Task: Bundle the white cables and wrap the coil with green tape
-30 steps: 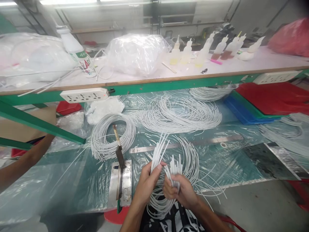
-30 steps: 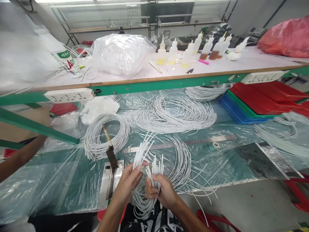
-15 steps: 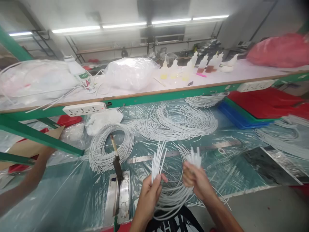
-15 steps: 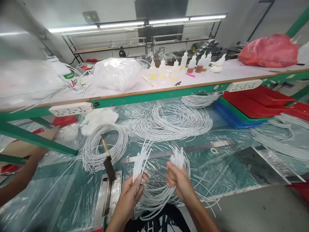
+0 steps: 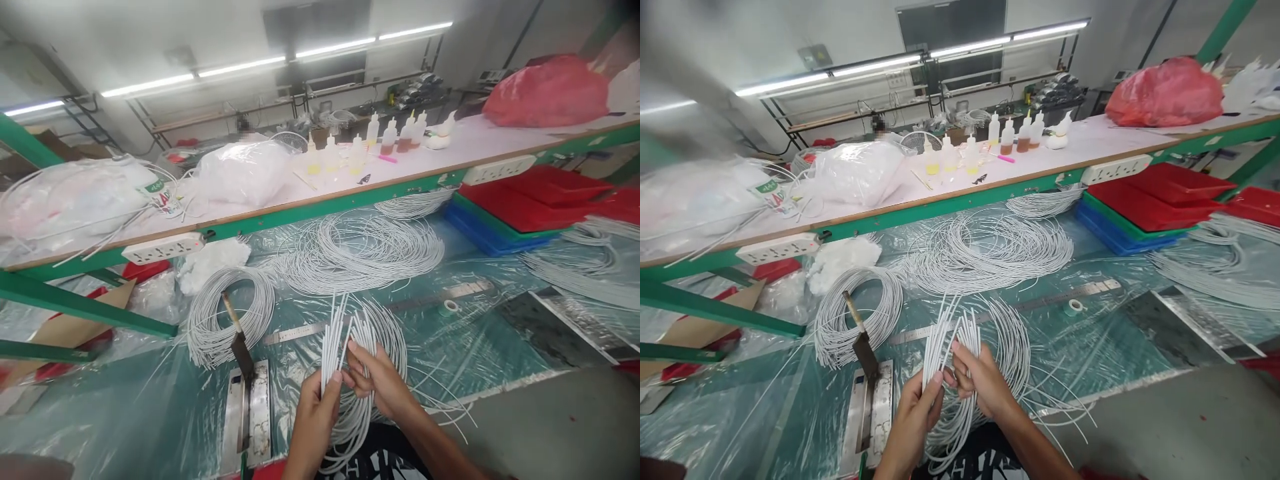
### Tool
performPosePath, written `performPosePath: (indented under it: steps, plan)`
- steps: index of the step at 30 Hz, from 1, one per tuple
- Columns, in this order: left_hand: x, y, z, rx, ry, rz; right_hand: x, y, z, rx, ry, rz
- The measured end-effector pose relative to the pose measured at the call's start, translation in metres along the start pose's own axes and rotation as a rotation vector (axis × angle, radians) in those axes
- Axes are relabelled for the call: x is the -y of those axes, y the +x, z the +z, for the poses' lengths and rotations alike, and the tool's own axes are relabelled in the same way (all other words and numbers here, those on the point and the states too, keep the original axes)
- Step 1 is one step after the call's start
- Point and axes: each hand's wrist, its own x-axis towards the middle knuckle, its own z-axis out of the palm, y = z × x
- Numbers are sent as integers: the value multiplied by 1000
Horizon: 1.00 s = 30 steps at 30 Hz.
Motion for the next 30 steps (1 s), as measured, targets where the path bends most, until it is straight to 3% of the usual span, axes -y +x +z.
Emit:
performPosePath:
  steps: [6, 11, 13, 22, 30]
  plan:
    - [-1, -3, 18, 4, 10, -14, 13, 1, -12, 52, 36, -62]
    - [0, -4, 25, -254, 126, 42, 6, -8, -22, 179, -80, 56]
    - [0, -4, 25, -294, 157, 53, -2, -11, -23, 211, -141, 39]
    - [-14, -11, 41, -212, 321, 99, -4, -7, -24, 217, -253, -23]
    - [7, -1, 49, -294, 96, 80, -4, 1, -35, 182, -297, -61]
